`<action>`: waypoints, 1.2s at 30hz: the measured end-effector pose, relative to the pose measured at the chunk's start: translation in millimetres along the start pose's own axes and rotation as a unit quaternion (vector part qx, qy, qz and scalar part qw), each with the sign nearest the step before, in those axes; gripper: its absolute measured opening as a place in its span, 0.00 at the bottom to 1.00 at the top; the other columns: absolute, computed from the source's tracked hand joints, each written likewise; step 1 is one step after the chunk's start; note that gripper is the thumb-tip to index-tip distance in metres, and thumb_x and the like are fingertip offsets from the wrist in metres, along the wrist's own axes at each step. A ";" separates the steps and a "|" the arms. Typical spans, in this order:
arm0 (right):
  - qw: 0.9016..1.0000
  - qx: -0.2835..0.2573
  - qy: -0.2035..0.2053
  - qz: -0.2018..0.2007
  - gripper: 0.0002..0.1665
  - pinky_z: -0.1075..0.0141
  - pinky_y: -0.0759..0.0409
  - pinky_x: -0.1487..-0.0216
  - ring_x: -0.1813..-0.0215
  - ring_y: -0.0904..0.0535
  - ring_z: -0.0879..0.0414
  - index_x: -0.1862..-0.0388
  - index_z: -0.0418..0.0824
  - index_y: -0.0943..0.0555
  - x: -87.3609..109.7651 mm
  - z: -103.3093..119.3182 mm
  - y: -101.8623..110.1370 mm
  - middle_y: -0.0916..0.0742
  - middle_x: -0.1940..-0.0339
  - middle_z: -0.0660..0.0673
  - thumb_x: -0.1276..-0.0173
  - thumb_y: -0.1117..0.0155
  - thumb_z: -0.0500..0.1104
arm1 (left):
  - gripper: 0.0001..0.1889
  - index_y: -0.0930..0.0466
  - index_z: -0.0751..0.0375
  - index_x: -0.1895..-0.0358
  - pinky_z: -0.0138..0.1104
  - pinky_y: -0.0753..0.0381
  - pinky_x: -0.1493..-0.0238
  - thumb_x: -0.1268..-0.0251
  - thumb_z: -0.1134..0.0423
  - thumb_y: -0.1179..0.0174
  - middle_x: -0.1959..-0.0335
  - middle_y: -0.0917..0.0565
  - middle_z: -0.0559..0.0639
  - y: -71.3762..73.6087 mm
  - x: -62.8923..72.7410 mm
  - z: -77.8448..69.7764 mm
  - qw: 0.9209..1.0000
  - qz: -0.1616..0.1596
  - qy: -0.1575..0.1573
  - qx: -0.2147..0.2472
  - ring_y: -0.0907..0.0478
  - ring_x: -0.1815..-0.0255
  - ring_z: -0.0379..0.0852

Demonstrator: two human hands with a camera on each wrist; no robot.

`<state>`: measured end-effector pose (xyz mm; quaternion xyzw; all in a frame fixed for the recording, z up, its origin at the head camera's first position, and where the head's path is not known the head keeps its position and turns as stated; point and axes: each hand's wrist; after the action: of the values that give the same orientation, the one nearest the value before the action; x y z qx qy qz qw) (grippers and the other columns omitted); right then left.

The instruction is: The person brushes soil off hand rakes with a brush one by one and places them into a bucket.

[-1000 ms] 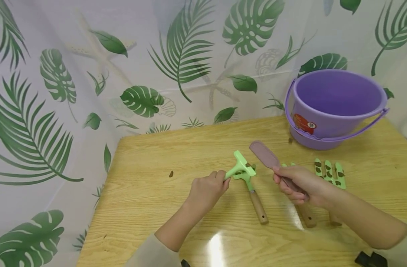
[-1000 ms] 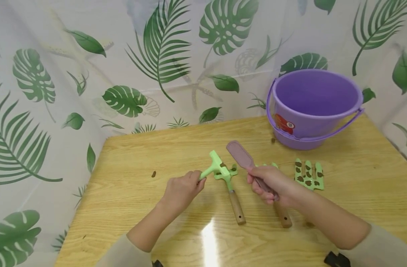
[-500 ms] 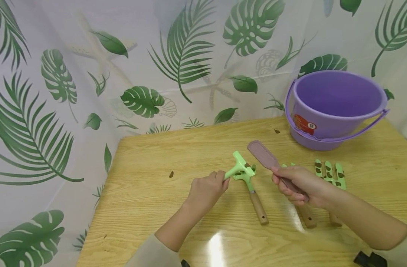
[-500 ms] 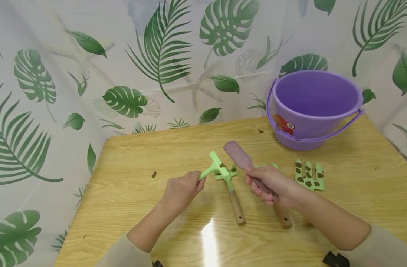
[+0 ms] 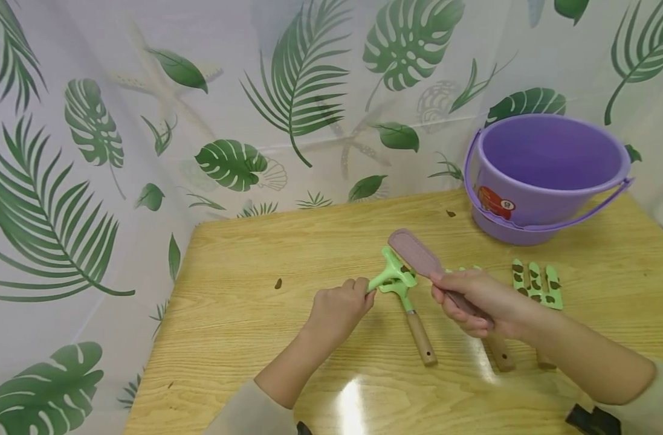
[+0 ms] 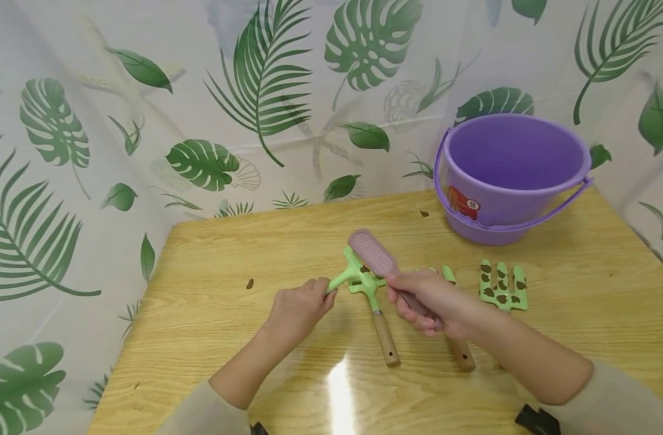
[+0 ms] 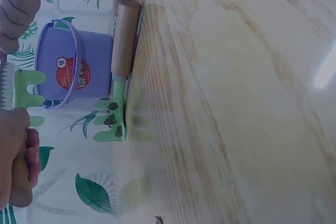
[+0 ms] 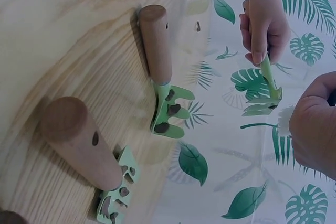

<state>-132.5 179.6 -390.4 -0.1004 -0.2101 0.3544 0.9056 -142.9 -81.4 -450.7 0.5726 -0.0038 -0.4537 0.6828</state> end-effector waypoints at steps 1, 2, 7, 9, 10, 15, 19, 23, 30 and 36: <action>1.000 0.001 -0.001 0.001 0.21 0.71 0.46 0.91 0.92 0.38 0.68 0.71 0.42 0.28 -0.4 0.2 -0.9 0.27 0.89 0.56 0.23 0.58 0.52 | 0.16 0.30 0.54 0.75 0.24 0.53 0.92 0.33 0.50 0.44 0.89 0.39 0.40 0.1 -0.1 -0.2 1.000 0.002 0.000 0.000 0.54 0.90 0.33; 1.000 0.003 -0.002 0.002 0.21 0.72 0.46 0.91 0.92 0.38 0.68 0.71 0.42 0.28 -0.7 0.4 -1.7 0.27 0.89 0.56 0.23 0.57 0.52 | 0.15 0.30 0.54 0.75 0.24 0.53 0.92 0.33 0.50 0.44 0.89 0.40 0.40 0.3 -0.3 -0.4 1.000 0.004 0.000 -0.002 0.54 0.90 0.32; 1.000 0.016 -0.015 -0.002 0.21 0.74 0.41 0.90 0.92 0.39 0.68 0.72 0.42 0.29 -2.6 0.5 -5.6 0.28 0.89 0.55 0.24 0.57 0.54 | 0.16 0.30 0.54 0.75 0.24 0.53 0.92 0.32 0.50 0.45 0.89 0.40 0.40 1.6 -1.7 -1.5 1.000 0.010 0.000 -0.009 0.54 0.90 0.33; 1.000 0.018 -0.018 -0.002 0.21 0.73 0.44 0.91 0.92 0.39 0.68 0.72 0.42 0.29 -3.3 0.3 -7.5 0.29 0.89 0.55 0.24 0.57 0.54 | 0.16 0.30 0.54 0.75 0.24 0.53 0.92 0.32 0.49 0.45 0.90 0.39 0.40 2.1 -2.6 -2.3 1.000 0.009 0.000 -0.008 0.55 0.90 0.33; 1.000 0.018 -0.020 -0.001 0.21 0.72 0.45 0.91 0.92 0.40 0.68 0.72 0.42 0.29 -3.6 0.0 -8.5 0.29 0.89 0.55 0.24 0.57 0.54 | 0.16 0.30 0.54 0.75 0.24 0.53 0.92 0.32 0.49 0.45 0.90 0.39 0.40 2.3 -3.0 -2.6 1.000 0.008 0.000 -0.007 0.55 0.90 0.33; 0.999 0.021 -0.027 0.001 0.22 0.68 0.50 0.91 0.92 0.41 0.67 0.73 0.42 0.29 -5.4 -1.7 -13.1 0.29 0.90 0.55 0.24 0.57 0.54 | 0.16 0.30 0.54 0.76 0.23 0.55 0.91 0.33 0.51 0.44 0.90 0.39 0.39 1.1 -4.9 -4.3 1.000 0.009 -0.002 0.004 0.56 0.90 0.33; 0.999 0.018 -0.037 -0.001 0.22 0.71 0.46 0.91 0.92 0.41 0.67 0.72 0.41 0.29 -7.4 -3.1 -15.8 0.29 0.90 0.55 0.24 0.56 0.54 | 0.15 0.29 0.55 0.76 0.24 0.55 0.91 0.33 0.51 0.43 0.91 0.39 0.40 0.0 -5.4 -4.5 1.000 0.005 0.001 0.005 0.55 0.90 0.32; 0.999 0.016 -0.042 -0.001 0.22 0.73 0.42 0.90 0.92 0.40 0.67 0.72 0.41 0.29 -8.2 -3.9 -17.0 0.28 0.90 0.55 0.24 0.55 0.55 | 0.15 0.29 0.55 0.76 0.24 0.55 0.92 0.34 0.51 0.42 0.91 0.39 0.40 0.3 -5.2 -3.5 1.000 -0.005 0.001 0.003 0.55 0.90 0.32; 0.999 0.011 -0.035 0.007 0.21 0.68 0.51 0.90 0.92 0.40 0.68 0.73 0.43 0.29 -8.9 -6.0 -8.9 0.29 0.90 0.56 0.24 0.56 0.54 | 0.16 0.28 0.56 0.75 0.23 0.54 0.91 0.33 0.51 0.44 0.90 0.38 0.40 2.2 -3.8 -2.9 1.000 0.009 -0.004 0.010 0.54 0.91 0.32; 0.998 -0.034 -0.036 0.029 0.20 0.69 0.52 0.90 0.92 0.41 0.67 0.73 0.44 0.28 -10.2 -7.2 -1.8 0.31 0.89 0.56 0.23 0.57 0.52 | 0.16 0.29 0.56 0.75 0.23 0.54 0.92 0.33 0.51 0.44 0.91 0.38 0.40 2.8 -2.4 -2.6 1.000 0.005 -0.001 0.011 0.53 0.91 0.32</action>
<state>-134.9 171.1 -399.4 -0.1246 -0.2518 0.3769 0.8826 -141.2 -78.1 -448.2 0.5793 -0.0127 -0.4510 0.6788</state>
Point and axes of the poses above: each hand's wrist, its own x-axis away from the middle knuckle, its own y-axis out of the back of the hand, z = x × y
